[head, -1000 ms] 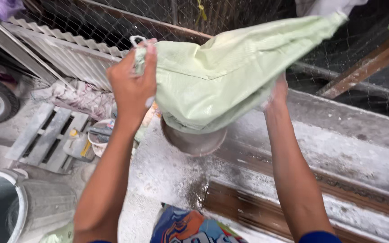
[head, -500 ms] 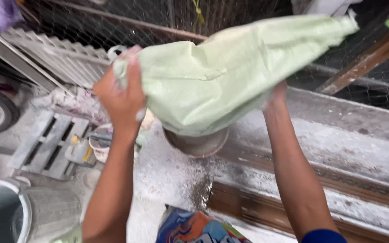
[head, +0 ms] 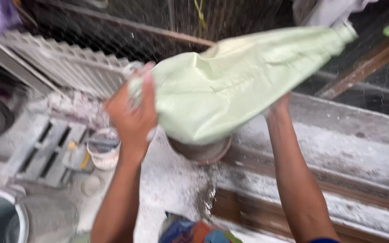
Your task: The person wipes dust from long decorative molding pieces with a cloth, then collects water in a bucket using a pink cup from a tap. They add white powder from a sack into the bucket and mix it by hand to prepare a mortar-like mixture.
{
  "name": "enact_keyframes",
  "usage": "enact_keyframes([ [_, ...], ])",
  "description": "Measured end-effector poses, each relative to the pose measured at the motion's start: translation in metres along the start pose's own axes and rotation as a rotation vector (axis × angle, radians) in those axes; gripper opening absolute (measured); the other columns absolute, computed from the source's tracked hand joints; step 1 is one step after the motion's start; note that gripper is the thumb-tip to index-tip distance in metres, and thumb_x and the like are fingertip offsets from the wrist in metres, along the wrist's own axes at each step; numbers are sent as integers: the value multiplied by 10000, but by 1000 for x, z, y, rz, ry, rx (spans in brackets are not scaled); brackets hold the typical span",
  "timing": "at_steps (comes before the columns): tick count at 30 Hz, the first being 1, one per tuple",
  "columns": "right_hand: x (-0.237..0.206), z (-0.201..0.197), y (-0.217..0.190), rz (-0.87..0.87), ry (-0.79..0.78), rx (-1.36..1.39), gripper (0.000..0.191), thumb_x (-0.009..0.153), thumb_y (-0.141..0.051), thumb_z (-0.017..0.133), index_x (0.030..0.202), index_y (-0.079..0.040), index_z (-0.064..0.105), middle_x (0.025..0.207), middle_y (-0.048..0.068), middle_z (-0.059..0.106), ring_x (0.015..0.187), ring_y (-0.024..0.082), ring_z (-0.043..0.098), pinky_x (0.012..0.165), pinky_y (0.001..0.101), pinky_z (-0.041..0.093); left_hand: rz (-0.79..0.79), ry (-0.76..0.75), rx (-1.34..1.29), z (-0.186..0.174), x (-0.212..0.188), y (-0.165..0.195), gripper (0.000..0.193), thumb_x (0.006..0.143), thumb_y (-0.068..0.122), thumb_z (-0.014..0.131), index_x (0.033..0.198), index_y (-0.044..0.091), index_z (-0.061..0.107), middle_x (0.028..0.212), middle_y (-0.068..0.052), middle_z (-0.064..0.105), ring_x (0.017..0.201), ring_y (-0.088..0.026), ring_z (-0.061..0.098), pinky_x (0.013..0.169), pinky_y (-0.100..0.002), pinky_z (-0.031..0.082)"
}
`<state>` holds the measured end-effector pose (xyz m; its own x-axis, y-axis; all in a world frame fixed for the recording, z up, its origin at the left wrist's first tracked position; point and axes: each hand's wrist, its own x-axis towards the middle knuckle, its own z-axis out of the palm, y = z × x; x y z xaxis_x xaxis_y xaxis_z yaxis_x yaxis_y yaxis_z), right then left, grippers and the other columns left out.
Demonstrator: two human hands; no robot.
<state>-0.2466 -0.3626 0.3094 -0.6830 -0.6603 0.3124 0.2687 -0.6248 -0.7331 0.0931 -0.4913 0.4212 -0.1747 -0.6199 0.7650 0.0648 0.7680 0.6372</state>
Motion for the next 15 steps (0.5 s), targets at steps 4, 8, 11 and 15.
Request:
enact_keyframes([
  [4, -1, -6, 2, -41, 81, -100, 630, 1078, -444, 505, 1541, -27, 411, 1515, 145, 553, 1366, 275, 593, 1149, 423, 538, -39, -93, -36, -10, 2, -8, 195, 1076, 82, 649, 1219, -24, 729, 965, -94, 757, 868, -78, 657, 784, -269, 546],
  [8, 1, -14, 2, -30, 173, -142, 637, 1046, -440, 506, 1522, -24, 430, 1492, 155, 581, 1330, 278, 626, 1101, 418, 560, -80, -76, 8, -20, 10, -20, 158, 1058, 93, 684, 1140, -26, 748, 848, -84, 702, 791, -80, 578, 709, -264, 494],
  [11, 3, -15, 5, 3, 105, -79, 632, 1047, -451, 456, 1511, -23, 424, 1475, 159, 581, 1315, 279, 632, 1094, 419, 563, -129, -44, -16, -28, 9, -24, 173, 1087, 107, 678, 1184, -21, 742, 960, -60, 731, 868, -73, 626, 775, -253, 522],
  [15, 3, -13, 8, -9, 206, -250, 602, 1092, -367, 528, 1515, 57, 471, 1467, 201, 574, 1285, 302, 624, 1071, 424, 555, -214, -175, 119, -33, 7, -27, 185, 1046, 130, 710, 1111, -32, 771, 789, -70, 699, 718, -98, 534, 641, -272, 459],
])
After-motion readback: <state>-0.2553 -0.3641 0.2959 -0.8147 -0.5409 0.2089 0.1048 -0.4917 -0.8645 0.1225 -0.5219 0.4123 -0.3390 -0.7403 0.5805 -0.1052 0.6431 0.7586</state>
